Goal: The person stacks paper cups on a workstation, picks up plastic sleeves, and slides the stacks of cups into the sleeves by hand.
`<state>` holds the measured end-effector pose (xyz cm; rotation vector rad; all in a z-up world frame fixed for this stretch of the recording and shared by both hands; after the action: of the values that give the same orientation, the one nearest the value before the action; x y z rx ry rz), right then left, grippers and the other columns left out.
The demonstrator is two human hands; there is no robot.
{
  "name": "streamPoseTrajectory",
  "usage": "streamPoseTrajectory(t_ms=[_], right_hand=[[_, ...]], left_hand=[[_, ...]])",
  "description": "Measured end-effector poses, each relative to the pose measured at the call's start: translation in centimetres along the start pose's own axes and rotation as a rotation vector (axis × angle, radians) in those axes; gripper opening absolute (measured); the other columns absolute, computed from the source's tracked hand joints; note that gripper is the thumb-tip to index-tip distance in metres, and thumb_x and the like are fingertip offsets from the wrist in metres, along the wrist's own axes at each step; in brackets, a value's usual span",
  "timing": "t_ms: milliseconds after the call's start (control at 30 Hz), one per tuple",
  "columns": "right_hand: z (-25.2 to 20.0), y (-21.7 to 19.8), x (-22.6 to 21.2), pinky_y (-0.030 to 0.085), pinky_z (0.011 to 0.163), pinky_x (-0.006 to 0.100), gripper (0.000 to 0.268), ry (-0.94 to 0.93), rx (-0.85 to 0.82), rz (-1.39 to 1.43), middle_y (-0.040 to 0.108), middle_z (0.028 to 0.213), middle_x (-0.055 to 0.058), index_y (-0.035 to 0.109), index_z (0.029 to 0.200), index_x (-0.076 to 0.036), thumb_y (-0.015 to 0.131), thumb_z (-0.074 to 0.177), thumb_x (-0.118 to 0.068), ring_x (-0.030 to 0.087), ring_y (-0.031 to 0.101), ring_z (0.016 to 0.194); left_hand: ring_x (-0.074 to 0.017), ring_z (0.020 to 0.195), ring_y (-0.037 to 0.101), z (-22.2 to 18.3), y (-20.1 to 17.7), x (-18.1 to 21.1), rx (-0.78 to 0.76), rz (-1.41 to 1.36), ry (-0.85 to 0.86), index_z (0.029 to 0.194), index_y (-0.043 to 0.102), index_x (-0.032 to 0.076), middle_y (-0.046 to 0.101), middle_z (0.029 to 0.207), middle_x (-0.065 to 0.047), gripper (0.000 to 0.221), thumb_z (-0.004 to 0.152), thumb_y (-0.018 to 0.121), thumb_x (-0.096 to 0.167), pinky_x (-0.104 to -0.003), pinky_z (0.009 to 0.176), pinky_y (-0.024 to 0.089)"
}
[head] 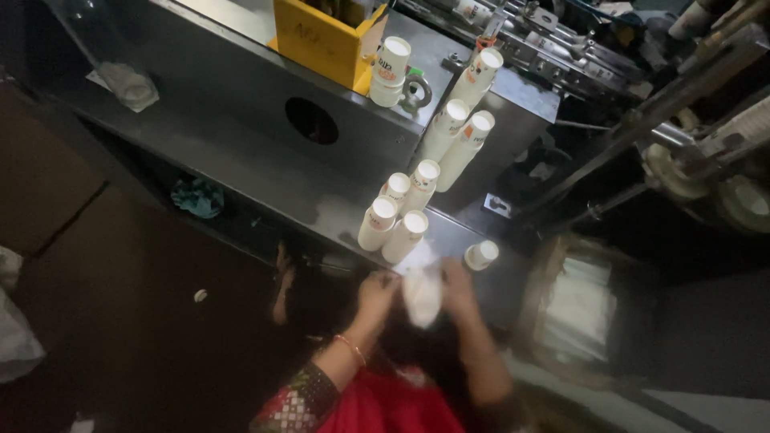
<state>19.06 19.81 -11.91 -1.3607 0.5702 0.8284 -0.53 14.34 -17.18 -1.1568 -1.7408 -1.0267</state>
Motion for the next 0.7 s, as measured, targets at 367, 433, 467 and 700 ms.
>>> streamPoseTrajectory(t_ms=[367, 433, 467, 700], right_hand=[[-8.9, -4.8, -13.1, 0.062, 0.079, 0.030, 0.015, -0.191, -0.216, 0.278, 0.078, 0.096, 0.004, 0.069, 0.105, -0.007, 0.061, 0.094, -0.003, 0.015, 0.076, 0.087], [-9.9, -5.5, -13.2, 0.061, 0.079, 0.032, 0.016, -0.270, -0.231, 0.342, 0.074, 0.101, 0.008, 0.067, 0.107, -0.005, 0.067, 0.091, -0.004, 0.017, 0.073, 0.089], [-10.6, -6.0, -13.5, 0.061, 0.079, 0.033, 0.022, -0.349, -0.252, 0.407, 0.071, 0.106, 0.011, 0.065, 0.108, -0.003, 0.073, 0.088, -0.006, 0.020, 0.070, 0.092], [-10.6, -15.0, -22.2, 0.053, 0.102, 0.044, 0.011, -0.678, 0.298, -0.219, 0.066, 0.107, 0.010, 0.062, 0.105, -0.009, 0.069, 0.096, -0.011, 0.033, 0.065, 0.113]], left_hand=[[-0.0145, 0.084, 0.073, -9.2, 2.9, 12.1, -0.275, -0.124, 0.367, 0.102, 0.074, 0.001, 0.077, 0.092, -0.009, 0.016, 0.093, 0.069, 0.012, -0.031, 0.078, 0.058], [-0.0150, 0.084, 0.071, -9.6, 2.9, 11.4, -0.304, -0.057, 0.365, 0.104, 0.074, 0.001, 0.077, 0.092, -0.010, 0.018, 0.093, 0.069, 0.014, -0.032, 0.077, 0.058], [-0.0155, 0.084, 0.070, -9.9, 3.0, 10.9, -0.327, 0.011, 0.363, 0.106, 0.075, 0.001, 0.077, 0.091, -0.011, 0.020, 0.094, 0.070, 0.016, -0.033, 0.075, 0.058], [-0.0187, 0.087, 0.073, -15.6, 5.1, 14.8, -0.862, 0.421, 0.303, 0.114, 0.068, 0.003, 0.075, 0.097, -0.011, 0.044, 0.081, 0.079, 0.031, -0.034, 0.077, 0.059]])
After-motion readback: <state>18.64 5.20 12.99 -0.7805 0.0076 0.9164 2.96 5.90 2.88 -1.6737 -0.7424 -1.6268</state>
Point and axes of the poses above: each hand's wrist, its own z-axis towards the middle knuckle, its own y-axis out of the palm, x = y × z, the point moved 6 cm from there along z, towards the middle knuckle
